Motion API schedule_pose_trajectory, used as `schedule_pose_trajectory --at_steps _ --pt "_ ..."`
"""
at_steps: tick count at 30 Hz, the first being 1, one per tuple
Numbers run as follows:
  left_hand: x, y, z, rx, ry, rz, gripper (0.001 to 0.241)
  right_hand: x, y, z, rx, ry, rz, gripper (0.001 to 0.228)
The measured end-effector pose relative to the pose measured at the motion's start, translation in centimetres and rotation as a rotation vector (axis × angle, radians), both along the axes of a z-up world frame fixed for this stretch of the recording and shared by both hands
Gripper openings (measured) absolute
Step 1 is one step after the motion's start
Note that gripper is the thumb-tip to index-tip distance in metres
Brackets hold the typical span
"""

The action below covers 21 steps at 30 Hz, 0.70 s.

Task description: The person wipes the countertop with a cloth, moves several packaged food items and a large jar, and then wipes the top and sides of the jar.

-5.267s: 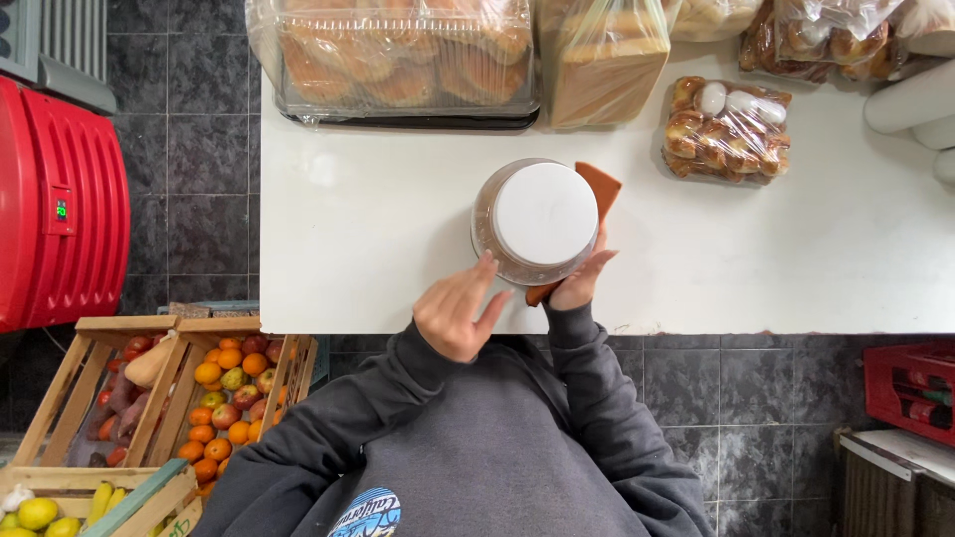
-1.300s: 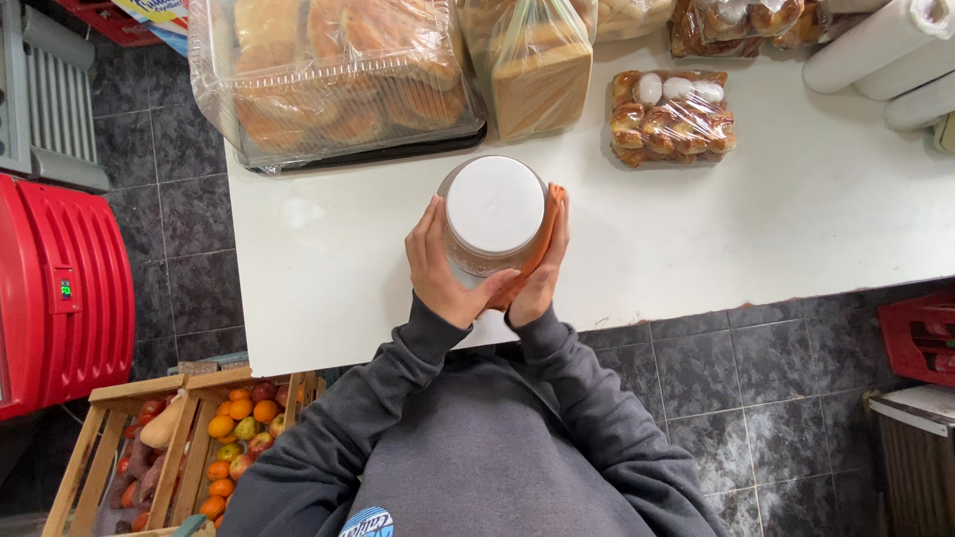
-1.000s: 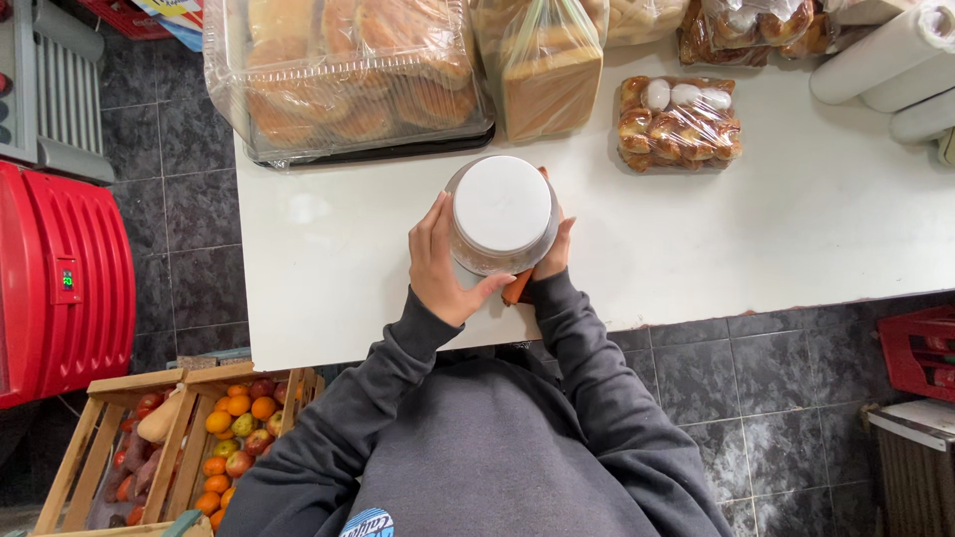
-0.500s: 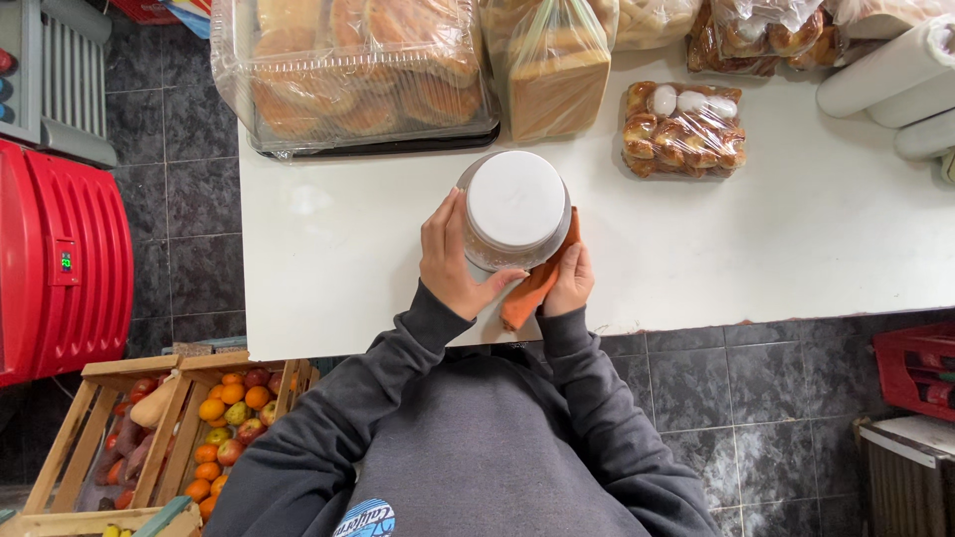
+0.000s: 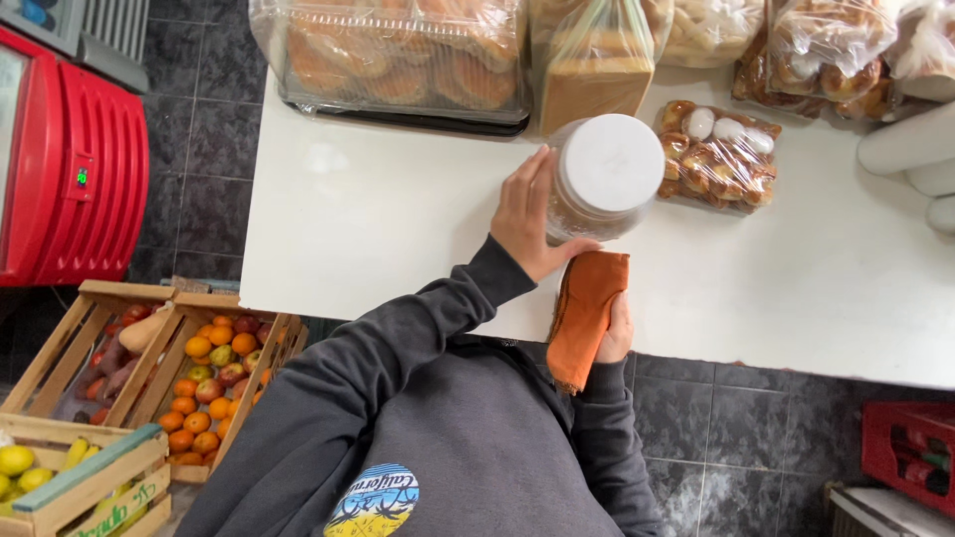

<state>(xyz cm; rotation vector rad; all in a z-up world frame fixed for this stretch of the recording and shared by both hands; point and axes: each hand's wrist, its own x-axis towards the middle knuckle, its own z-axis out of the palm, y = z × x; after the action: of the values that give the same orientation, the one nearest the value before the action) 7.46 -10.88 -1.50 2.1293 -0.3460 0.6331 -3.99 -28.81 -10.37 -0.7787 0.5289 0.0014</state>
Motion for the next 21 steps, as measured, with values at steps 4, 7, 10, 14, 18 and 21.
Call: schedule_pose_trajectory --at_steps 4,7,10,14,18,21 --pt "0.0 -2.5 -0.3 0.038 -0.063 0.11 0.127 -0.7 0.8 2.0 0.015 0.039 -0.008 0.05" --pt "-0.2 -2.8 0.0 0.012 -0.062 0.087 0.12 -1.7 2.0 4.7 -0.239 -0.013 -0.004 0.046" --pt "-0.1 -0.3 0.3 -0.071 0.01 -0.046 0.101 -1.8 3.3 11.8 -0.722 -0.272 0.164 0.046" --pt "-0.3 6.7 -0.2 -0.183 0.073 -0.029 0.058 -0.9 0.9 -0.3 -1.687 -0.916 0.11 0.054" --pt "-3.7 15.8 -1.3 -0.219 0.156 0.155 0.047 0.0 3.4 0.2 -1.873 -0.948 0.609 0.058" --pt "-6.9 21.9 -3.2 -0.205 0.182 0.306 0.039 0.3 3.9 0.7 -1.931 -0.94 0.748 0.066"
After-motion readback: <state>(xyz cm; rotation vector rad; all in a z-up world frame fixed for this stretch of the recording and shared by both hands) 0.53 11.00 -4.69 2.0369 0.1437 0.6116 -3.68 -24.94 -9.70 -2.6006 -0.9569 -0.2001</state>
